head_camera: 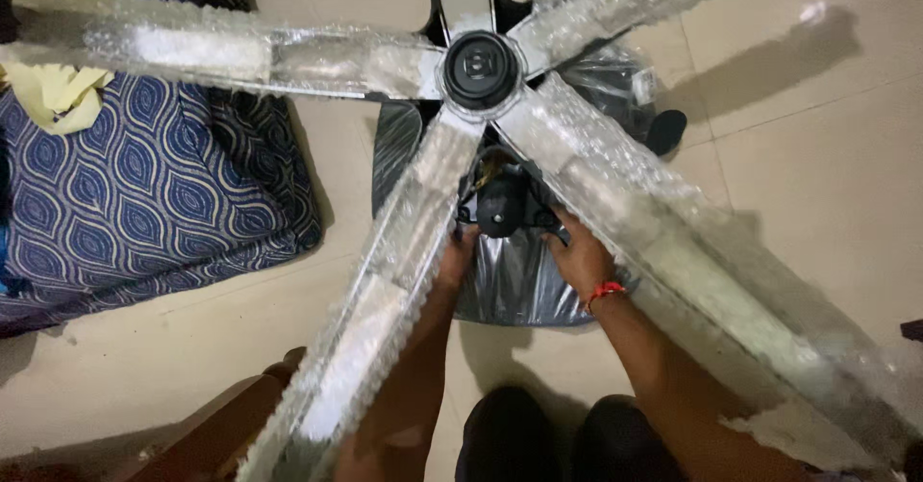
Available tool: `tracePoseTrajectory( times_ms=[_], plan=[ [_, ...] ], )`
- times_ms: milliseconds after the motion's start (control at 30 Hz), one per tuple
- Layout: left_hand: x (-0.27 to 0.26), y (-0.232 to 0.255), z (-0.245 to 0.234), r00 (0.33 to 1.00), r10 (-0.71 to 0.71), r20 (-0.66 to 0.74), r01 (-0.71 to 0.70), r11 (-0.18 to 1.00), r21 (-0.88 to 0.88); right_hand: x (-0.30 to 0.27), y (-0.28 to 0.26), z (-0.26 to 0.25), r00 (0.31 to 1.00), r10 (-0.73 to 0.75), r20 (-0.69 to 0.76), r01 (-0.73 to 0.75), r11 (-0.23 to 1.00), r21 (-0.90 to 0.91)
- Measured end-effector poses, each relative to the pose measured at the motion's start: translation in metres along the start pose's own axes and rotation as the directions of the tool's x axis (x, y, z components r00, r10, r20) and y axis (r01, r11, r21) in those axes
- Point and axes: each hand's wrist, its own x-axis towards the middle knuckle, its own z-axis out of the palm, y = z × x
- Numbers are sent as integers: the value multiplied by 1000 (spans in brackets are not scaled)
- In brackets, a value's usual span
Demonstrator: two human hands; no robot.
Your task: The person sits on the floor and uses a small hex key to tighten bolts on the central hub of an office chair base. They repeatedly insert the tool, turn it, and reposition their hands to secure the connection between the base and the chair mechanism.
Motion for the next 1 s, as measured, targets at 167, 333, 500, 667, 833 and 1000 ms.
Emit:
tracePoseTrajectory(
  times_ms=[167,333,500,667,833,1000],
  plan=[
    [21,-27,5,991,-92,93,99,992,-77,5,10,12,995,88,44,-85,995,-56],
    [24,-29,4,988,-112,106,122,988,-92,2,16,22,989,-93,-116,82,992,-98],
    [18,-34,6,991,-104,81,110,992,-68,0,1,12,985,-133,-109,122,988,-99],
    [10,-10,2,998,-59,-3,59,998,17,-8,-12,5,995,95,12,-94,995,-30],
    [-20,33,-19,998,18,-60,-10,990,142,-18,-5,1,971,-229,-70,219,968,-124],
    [-42,43,-28,997,44,-57,-27,963,270,-18,5,-17,947,-314,66,321,915,-243]
  ],
)
